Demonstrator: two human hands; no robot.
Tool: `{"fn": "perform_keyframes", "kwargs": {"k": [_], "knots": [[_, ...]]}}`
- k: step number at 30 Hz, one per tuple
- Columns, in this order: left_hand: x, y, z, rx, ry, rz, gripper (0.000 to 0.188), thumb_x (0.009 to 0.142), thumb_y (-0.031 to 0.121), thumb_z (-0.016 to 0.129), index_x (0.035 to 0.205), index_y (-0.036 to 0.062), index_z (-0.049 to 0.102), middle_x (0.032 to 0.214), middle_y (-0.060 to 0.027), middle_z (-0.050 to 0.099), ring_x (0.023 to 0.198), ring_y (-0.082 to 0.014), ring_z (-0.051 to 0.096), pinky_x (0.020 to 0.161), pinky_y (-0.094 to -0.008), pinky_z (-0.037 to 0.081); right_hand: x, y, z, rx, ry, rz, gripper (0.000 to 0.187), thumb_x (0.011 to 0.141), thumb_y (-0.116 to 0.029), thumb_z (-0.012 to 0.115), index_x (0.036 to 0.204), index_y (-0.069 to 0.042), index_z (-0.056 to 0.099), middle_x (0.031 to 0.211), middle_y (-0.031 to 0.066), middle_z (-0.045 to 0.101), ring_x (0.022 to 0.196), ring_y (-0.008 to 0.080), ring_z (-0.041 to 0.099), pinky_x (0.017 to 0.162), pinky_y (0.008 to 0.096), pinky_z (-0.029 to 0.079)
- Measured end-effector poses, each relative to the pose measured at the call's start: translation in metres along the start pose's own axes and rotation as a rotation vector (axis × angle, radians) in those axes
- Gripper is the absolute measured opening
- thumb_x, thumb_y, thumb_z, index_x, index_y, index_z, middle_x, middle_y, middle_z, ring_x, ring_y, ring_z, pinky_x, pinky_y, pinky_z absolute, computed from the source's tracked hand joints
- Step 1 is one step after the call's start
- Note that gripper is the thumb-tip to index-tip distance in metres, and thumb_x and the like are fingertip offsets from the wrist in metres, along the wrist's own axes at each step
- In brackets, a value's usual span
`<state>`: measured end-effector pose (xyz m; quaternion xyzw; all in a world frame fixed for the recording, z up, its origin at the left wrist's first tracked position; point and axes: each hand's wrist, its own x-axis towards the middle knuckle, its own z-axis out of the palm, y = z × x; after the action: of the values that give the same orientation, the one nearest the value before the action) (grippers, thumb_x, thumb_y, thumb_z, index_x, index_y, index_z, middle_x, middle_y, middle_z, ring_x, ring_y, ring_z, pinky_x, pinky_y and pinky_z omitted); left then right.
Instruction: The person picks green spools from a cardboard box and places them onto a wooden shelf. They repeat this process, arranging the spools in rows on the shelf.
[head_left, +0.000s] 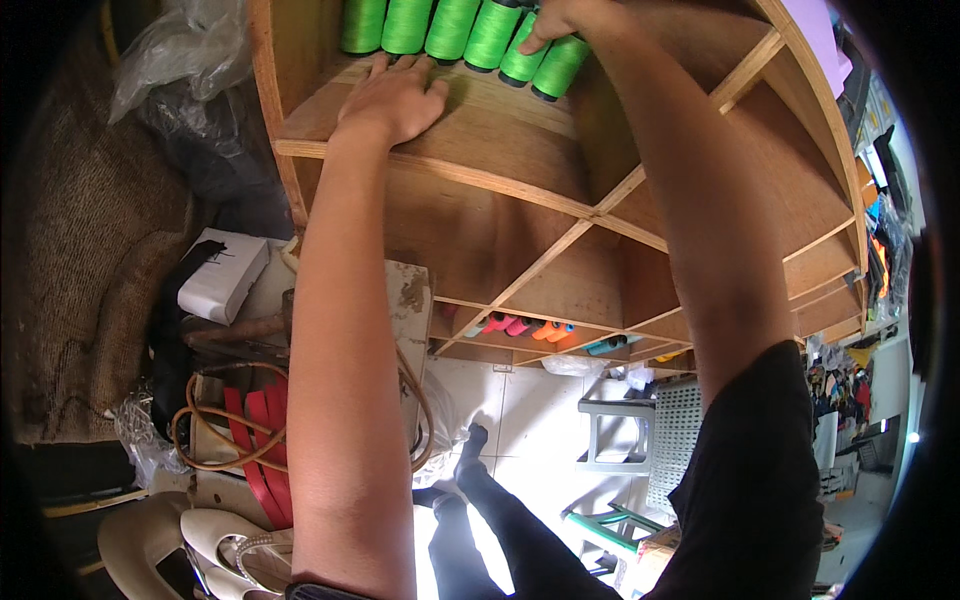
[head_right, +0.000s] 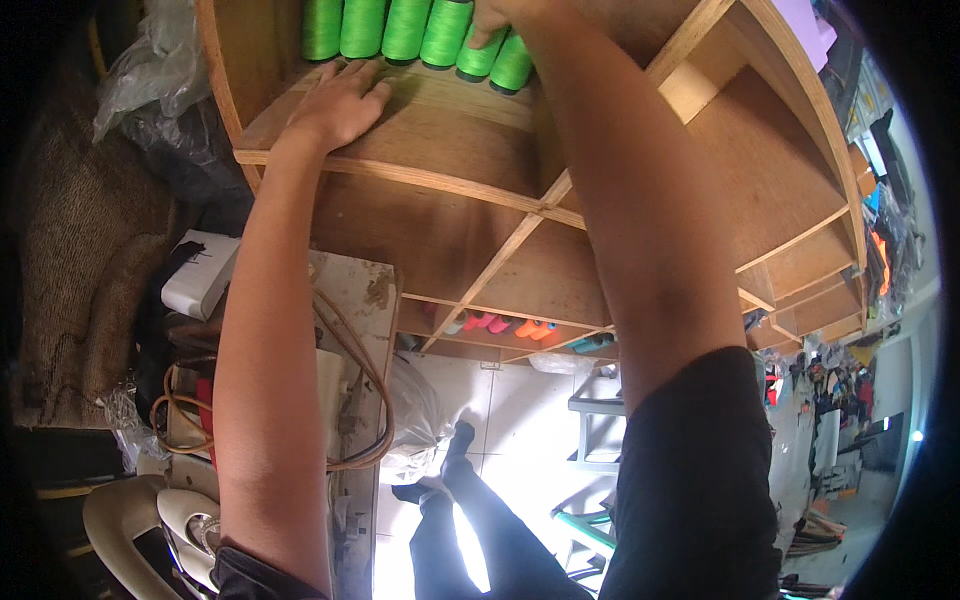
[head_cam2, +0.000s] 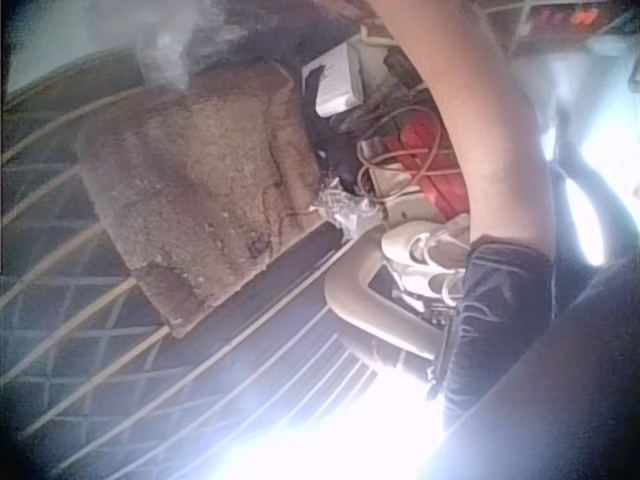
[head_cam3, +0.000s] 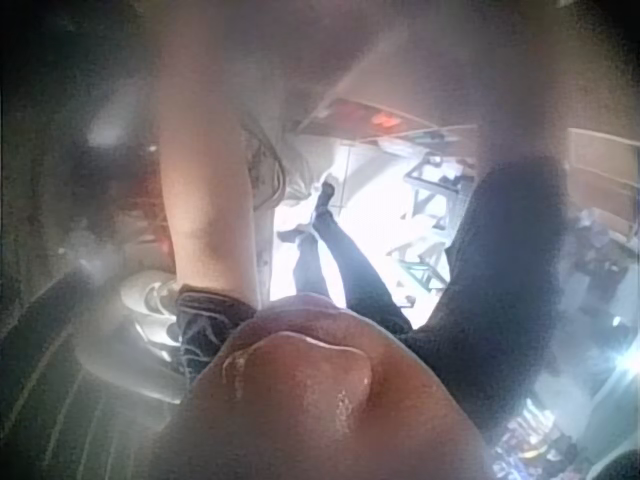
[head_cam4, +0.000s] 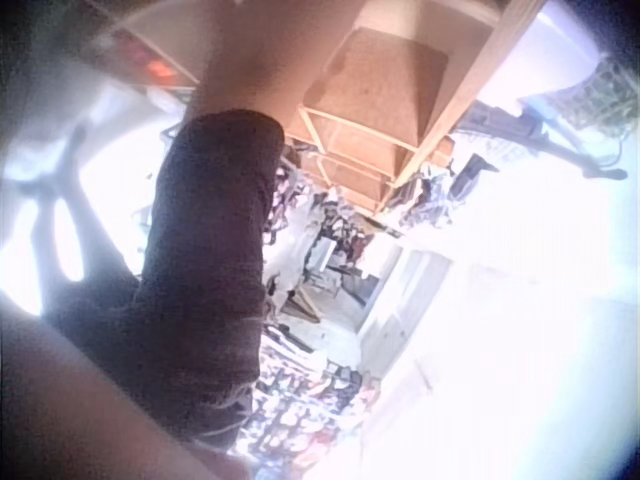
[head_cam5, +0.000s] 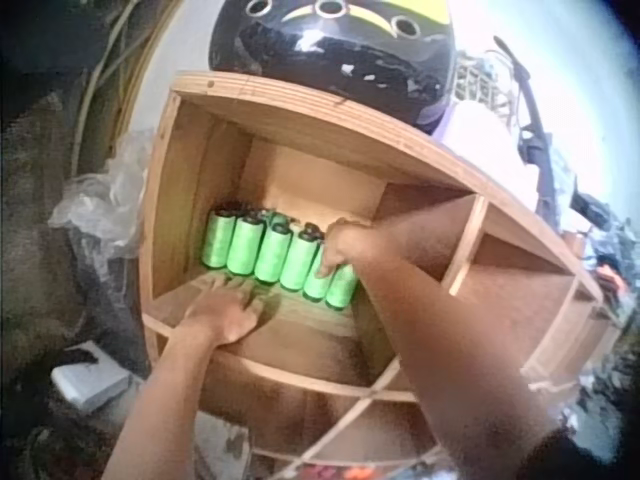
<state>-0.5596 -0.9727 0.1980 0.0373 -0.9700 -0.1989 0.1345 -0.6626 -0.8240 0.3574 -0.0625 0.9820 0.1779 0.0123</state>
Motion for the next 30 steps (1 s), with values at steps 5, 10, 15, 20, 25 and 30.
{"fn": "perform_keyframes", "kwargs": {"k": [5, 10, 15, 20, 25, 30], "knots": [[0.01, 0.013, 0.007, -0.047, 0.08, -0.012, 0.068, 0.099, 0.047, 0.042, 0.157, 0.0111, 0.036, 0.166, -0.0142, 0.023, 0.155, -0.0332, 0.02, 0.127, -0.0453, 0.019, -0.001, 0.005, 0.042, 0.1, 0.304, 0.077, 0.111, 0.074, -0.048, 0.086, 0.152, 0.005, 0.027, 0.159, 0.0278, 0.029, 0.148, 0.0414, 0.029, 0.116, 0.0569, 0.034], [0.018, 0.004, 0.003, 0.087, 0.084, -0.111, 0.077, 0.098, 0.049, 0.045, 0.158, 0.0045, 0.027, 0.163, -0.0267, 0.019, 0.154, -0.0407, 0.019, 0.127, -0.048, 0.017, -0.057, -0.031, 0.093, 0.35, 0.949, 0.027, 0.032, 0.093, -0.012, 0.059, 0.121, 0.002, 0.067, 0.129, 0.0236, 0.064, 0.125, 0.0367, 0.059, 0.091, 0.044, 0.055], [0.022, 0.001, 0.013, 0.045, 0.121, -0.152, 0.084, 0.098, 0.054, 0.041, 0.16, 0.0023, 0.02, 0.167, -0.0286, 0.008, 0.156, -0.0412, 0.011, 0.128, -0.0472, 0.013, -0.059, -0.021, 0.115, 0.605, 0.198, 0.059, 0.035, 0.09, -0.014, 0.062, 0.123, -0.002, 0.07, 0.139, 0.0235, 0.059, 0.126, 0.0418, 0.059, 0.107, 0.0514, 0.047], [0.022, -0.002, 0.013, 0.061, 0.109, -0.141, 0.085, 0.098, 0.056, 0.039, 0.16, 0.0005, 0.019, 0.168, -0.0272, 0.007, 0.156, -0.0402, 0.009, 0.128, -0.0466, 0.012, -0.047, -0.021, 0.127, 0.63, 0.251, 0.079, 0.034, 0.09, -0.013, 0.06, 0.121, -0.003, 0.072, 0.136, 0.0238, 0.061, 0.129, 0.0399, 0.056, 0.109, 0.0511, 0.045], [0.022, -0.007, 0.012, 0.088, 0.141, -0.133, 0.082, 0.098, 0.054, 0.041, 0.158, -0.001, 0.026, 0.167, -0.0279, 0.013, 0.155, -0.0418, 0.014, 0.127, -0.046, 0.014, -0.055, -0.03, 0.126, 0.613, 0.305, 0.114, 0.038, 0.09, -0.012, 0.06, 0.126, -0.004, 0.069, 0.14, 0.0234, 0.058, 0.138, 0.0389, 0.047, 0.114, 0.0551, 0.038], [0.024, -0.013, 0.024, 0.153, 0.357, -0.01, 0.072, 0.098, 0.05, 0.047, 0.142, -0.0076, 0.045, 0.152, -0.031, 0.043, 0.142, -0.0446, 0.04, 0.122, -0.0479, 0.027, -0.106, -0.027, 0.134, 0.613, 0.54, -0.073, 0.039, 0.087, -0.012, 0.064, 0.124, 0.0, 0.066, 0.133, 0.0267, 0.059, 0.132, 0.0399, 0.051, 0.111, 0.0544, 0.041]]}}
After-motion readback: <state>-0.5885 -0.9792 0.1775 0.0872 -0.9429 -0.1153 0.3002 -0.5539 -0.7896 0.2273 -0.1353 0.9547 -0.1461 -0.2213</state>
